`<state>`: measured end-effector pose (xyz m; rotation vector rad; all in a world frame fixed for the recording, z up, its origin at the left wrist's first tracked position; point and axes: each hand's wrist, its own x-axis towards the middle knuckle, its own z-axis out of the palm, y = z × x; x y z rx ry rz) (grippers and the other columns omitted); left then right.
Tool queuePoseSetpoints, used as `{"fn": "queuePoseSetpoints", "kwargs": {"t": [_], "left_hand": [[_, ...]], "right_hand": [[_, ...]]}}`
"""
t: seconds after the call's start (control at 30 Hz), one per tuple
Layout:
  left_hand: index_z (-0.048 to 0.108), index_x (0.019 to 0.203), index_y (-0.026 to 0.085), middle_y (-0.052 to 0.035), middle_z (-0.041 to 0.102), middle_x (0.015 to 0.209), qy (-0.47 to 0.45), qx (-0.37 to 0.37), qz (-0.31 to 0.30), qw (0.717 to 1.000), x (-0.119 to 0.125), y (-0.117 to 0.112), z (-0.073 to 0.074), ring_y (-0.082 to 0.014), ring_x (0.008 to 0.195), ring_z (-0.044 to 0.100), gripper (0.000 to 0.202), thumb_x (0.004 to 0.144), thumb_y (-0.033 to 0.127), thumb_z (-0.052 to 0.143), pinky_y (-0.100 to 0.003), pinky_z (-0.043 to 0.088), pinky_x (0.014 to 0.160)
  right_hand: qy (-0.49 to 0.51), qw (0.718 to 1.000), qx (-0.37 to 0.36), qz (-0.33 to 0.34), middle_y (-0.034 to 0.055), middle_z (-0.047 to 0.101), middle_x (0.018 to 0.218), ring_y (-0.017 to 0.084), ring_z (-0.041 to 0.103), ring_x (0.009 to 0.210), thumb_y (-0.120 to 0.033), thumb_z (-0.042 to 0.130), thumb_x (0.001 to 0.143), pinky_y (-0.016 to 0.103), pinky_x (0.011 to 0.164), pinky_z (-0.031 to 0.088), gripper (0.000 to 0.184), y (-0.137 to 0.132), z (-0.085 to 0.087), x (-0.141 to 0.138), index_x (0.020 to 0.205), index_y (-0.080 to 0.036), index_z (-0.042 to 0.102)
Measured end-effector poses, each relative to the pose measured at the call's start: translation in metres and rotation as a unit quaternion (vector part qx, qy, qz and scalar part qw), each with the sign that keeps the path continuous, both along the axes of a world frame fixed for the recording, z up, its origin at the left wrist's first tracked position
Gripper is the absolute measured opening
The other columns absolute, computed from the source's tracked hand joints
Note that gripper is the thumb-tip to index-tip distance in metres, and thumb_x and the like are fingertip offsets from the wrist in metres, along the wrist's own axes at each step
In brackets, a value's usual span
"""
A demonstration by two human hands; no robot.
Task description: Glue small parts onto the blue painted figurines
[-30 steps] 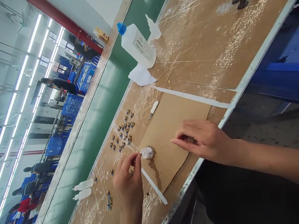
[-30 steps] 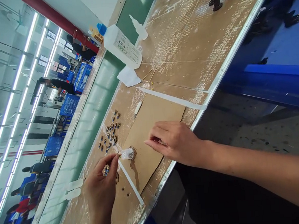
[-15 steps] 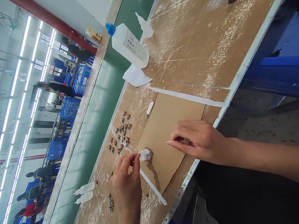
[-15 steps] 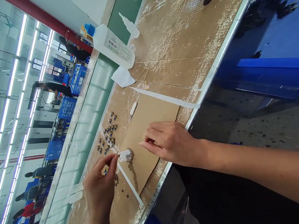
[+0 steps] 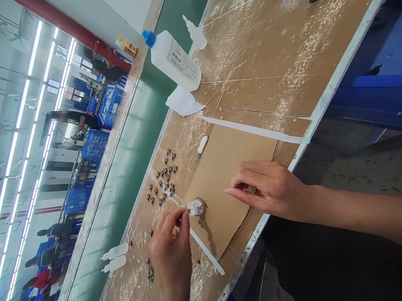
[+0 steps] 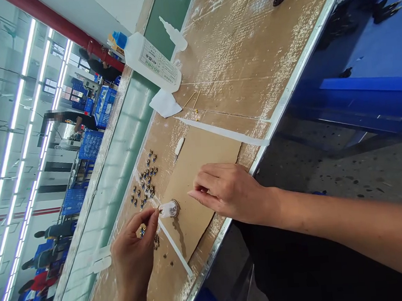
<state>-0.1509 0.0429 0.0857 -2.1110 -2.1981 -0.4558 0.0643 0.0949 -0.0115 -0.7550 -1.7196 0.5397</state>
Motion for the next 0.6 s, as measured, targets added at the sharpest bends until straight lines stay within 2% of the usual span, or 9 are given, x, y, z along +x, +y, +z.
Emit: {"fn": "queuePoseSetpoints", "kwargs": {"t": [0.1,0.13,0.2,0.27,0.3,0.4,0.47,0.53,0.6], "left_hand": [[0.068,0.079,0.024,0.0018,0.068,0.076,-0.010,0.019,0.024,0.999,0.004,-0.016,0.007,-0.0124,0.069,0.062,0.015,0.078,0.037,0.061,-0.022,0.045,0.064],[0.068,0.079,0.025,0.0016,0.068,0.076,-0.013,0.030,0.054,0.998,0.004,-0.025,0.008,-0.0132,0.070,0.062,0.016,0.077,0.039,0.062,-0.023,0.046,0.065],[0.069,0.079,0.026,0.0014,0.069,0.078,-0.022,0.058,0.162,0.985,0.001,-0.047,0.004,-0.0154,0.074,0.063,0.020,0.074,0.045,0.063,-0.025,0.047,0.069],[0.070,0.081,0.027,0.0007,0.070,0.079,-0.068,0.094,0.294,0.949,-0.006,-0.072,-0.009,-0.0175,0.076,0.064,0.027,0.070,0.051,0.065,-0.028,0.048,0.072],[0.070,0.081,0.025,0.0000,0.070,0.077,-0.123,0.114,0.334,0.928,-0.010,-0.084,-0.018,-0.0176,0.073,0.064,0.031,0.066,0.052,0.067,-0.028,0.049,0.071],[0.069,0.081,0.021,-0.0012,0.070,0.074,-0.267,0.178,0.389,0.863,-0.019,-0.116,-0.046,-0.0148,0.069,0.064,0.035,0.060,0.048,0.074,-0.024,0.051,0.071],[0.070,0.082,0.019,-0.0020,0.071,0.078,-0.320,0.178,0.429,0.825,-0.019,-0.129,-0.062,-0.0147,0.074,0.064,0.036,0.058,0.044,0.077,-0.022,0.051,0.072],[0.071,0.084,0.018,-0.0026,0.071,0.082,-0.354,0.170,0.460,0.796,-0.016,-0.136,-0.072,-0.0164,0.079,0.065,0.037,0.057,0.043,0.078,-0.023,0.052,0.072],[0.071,0.085,0.017,-0.0031,0.071,0.082,-0.374,0.172,0.468,0.782,-0.009,-0.137,-0.077,-0.0177,0.079,0.065,0.038,0.059,0.043,0.077,-0.025,0.053,0.073]], "right_hand": [[0.000,1.000,-0.003,0.000,-0.0011,0.051,0.065,0.008,0.045,0.058,-0.019,0.057,0.086,0.022,0.058,0.035,0.015,0.000,0.000,0.001,0.073,-0.014,0.052],[-0.001,1.000,-0.006,0.002,-0.0011,0.052,0.065,0.008,0.046,0.058,-0.019,0.057,0.086,0.022,0.058,0.035,0.015,0.000,0.000,0.002,0.073,-0.014,0.053],[-0.004,1.000,-0.012,0.006,-0.0009,0.053,0.065,0.008,0.047,0.058,-0.019,0.056,0.086,0.022,0.058,0.036,0.014,-0.001,0.000,0.002,0.074,-0.014,0.054],[-0.010,1.000,-0.013,0.004,-0.0007,0.054,0.065,0.009,0.048,0.058,-0.020,0.057,0.086,0.022,0.058,0.036,0.013,-0.002,0.000,0.003,0.074,-0.015,0.055],[-0.013,1.000,-0.011,0.004,-0.0007,0.054,0.065,0.009,0.049,0.058,-0.020,0.057,0.086,0.023,0.058,0.037,0.013,-0.003,0.001,0.003,0.074,-0.015,0.055],[-0.020,1.000,-0.015,0.014,-0.0001,0.054,0.064,0.011,0.049,0.058,-0.020,0.055,0.087,0.025,0.058,0.039,0.012,-0.004,0.003,0.003,0.075,-0.017,0.055],[-0.019,0.999,-0.024,0.030,0.0000,0.054,0.064,0.012,0.049,0.058,-0.020,0.054,0.087,0.027,0.058,0.040,0.012,-0.006,0.004,0.003,0.075,-0.019,0.055],[-0.017,0.999,-0.033,0.039,-0.0002,0.054,0.063,0.012,0.049,0.058,-0.021,0.054,0.087,0.029,0.058,0.040,0.012,-0.007,0.005,0.002,0.075,-0.020,0.055],[-0.010,0.998,-0.041,0.047,-0.0005,0.054,0.062,0.012,0.049,0.057,-0.021,0.054,0.087,0.030,0.057,0.040,0.013,-0.010,0.005,0.000,0.075,-0.020,0.055]]}}
